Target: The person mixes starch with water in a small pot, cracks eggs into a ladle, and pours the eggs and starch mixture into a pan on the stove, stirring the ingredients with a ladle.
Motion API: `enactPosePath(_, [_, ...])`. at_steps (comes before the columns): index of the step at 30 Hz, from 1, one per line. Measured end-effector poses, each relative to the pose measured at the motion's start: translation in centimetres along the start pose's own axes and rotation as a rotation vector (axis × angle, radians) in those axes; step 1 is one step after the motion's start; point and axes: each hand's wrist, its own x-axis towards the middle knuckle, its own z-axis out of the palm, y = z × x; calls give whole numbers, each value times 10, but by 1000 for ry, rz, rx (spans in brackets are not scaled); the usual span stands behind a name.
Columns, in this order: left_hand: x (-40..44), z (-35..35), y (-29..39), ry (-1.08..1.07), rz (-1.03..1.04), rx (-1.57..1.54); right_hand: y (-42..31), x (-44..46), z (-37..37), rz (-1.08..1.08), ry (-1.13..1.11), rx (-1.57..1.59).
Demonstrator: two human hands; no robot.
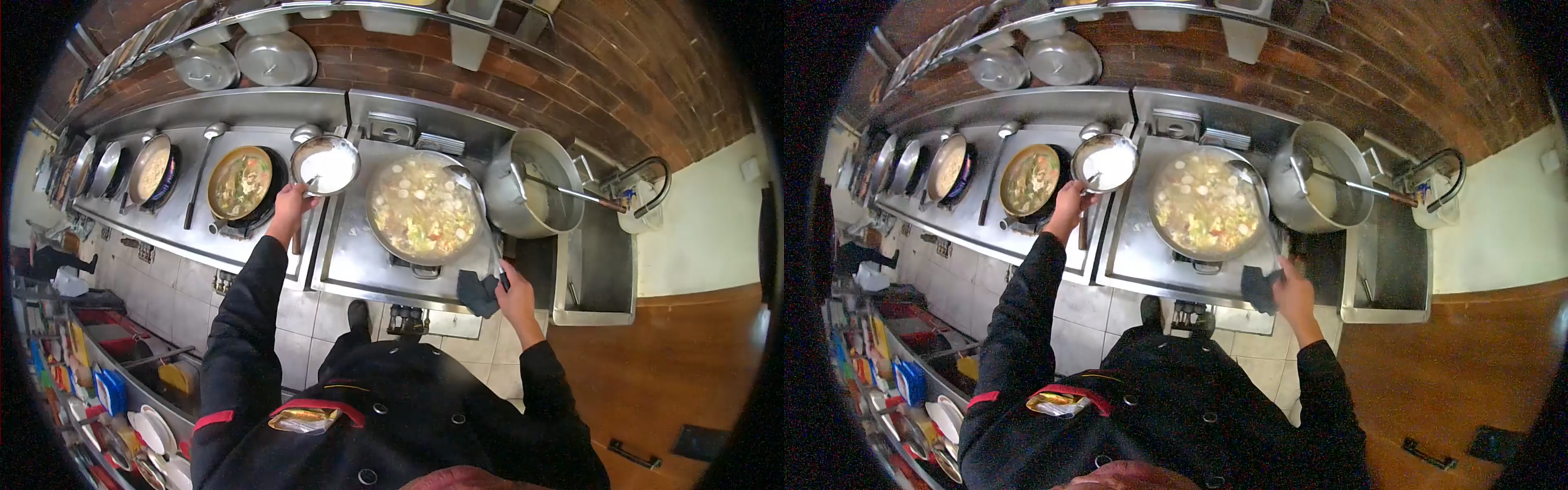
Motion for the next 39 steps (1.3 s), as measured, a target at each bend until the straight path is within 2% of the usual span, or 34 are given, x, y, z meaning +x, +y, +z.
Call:
enactPosePath(2, [29,-15,-10,54,-18,36,5,10,15,-10,39,-46])
enactPosePath(5, [86,-37,-41,11,-31,37,4,10,28,-26,56,-182])
enactPosePath(7, [114,-37,-58,11,-35,44,-1,9,36,-126,94,-144])
enactPosePath(8, [119,-32,-59,30,-40,58,-12,8,36,-111,87,-160])
enactPosePath(10, [158,-39,-87,-34,-39,13,-35,4,35,155,-94,-27])
enactPosePath(11, [164,-34,-88,-27,-61,14,-20,0,48,-27,-6,-26])
enactPosePath(16, [198,-15,-103,-23,-101,-36,-43,-22,51,180,-114,60])
enactPosePath(18, [207,-11,-105,-56,-90,-56,-80,-25,40,507,-274,281])
enactPosePath(19, [208,-8,-103,-57,-103,-31,-77,-31,45,594,-280,411])
enactPosePath(20, [212,-7,-106,-59,-116,-6,-72,-36,51,603,-276,411])
enactPosePath(22, [221,-1,-113,-70,-95,-80,-64,-46,60,677,-277,848])
enactPosePath(26, [230,8,-108,-58,-91,-80,-79,-56,60,739,-254,1067])
enactPosePath(30, [225,20,-93,16,-65,-58,-100,-63,45,738,-229,1018])
enactPosePath(32, [229,22,-92,41,-61,-53,-111,-64,34,680,-223,889])
enactPosePath(36, [242,14,-91,-23,-109,-118,-114,-76,24,611,-173,723])
enactPosePath(38, [239,11,-89,-44,-147,-139,-118,-79,18,477,-101,469])
enactPosePath(39, [236,8,-86,-62,-165,-124,-121,-79,12,468,-102,467])
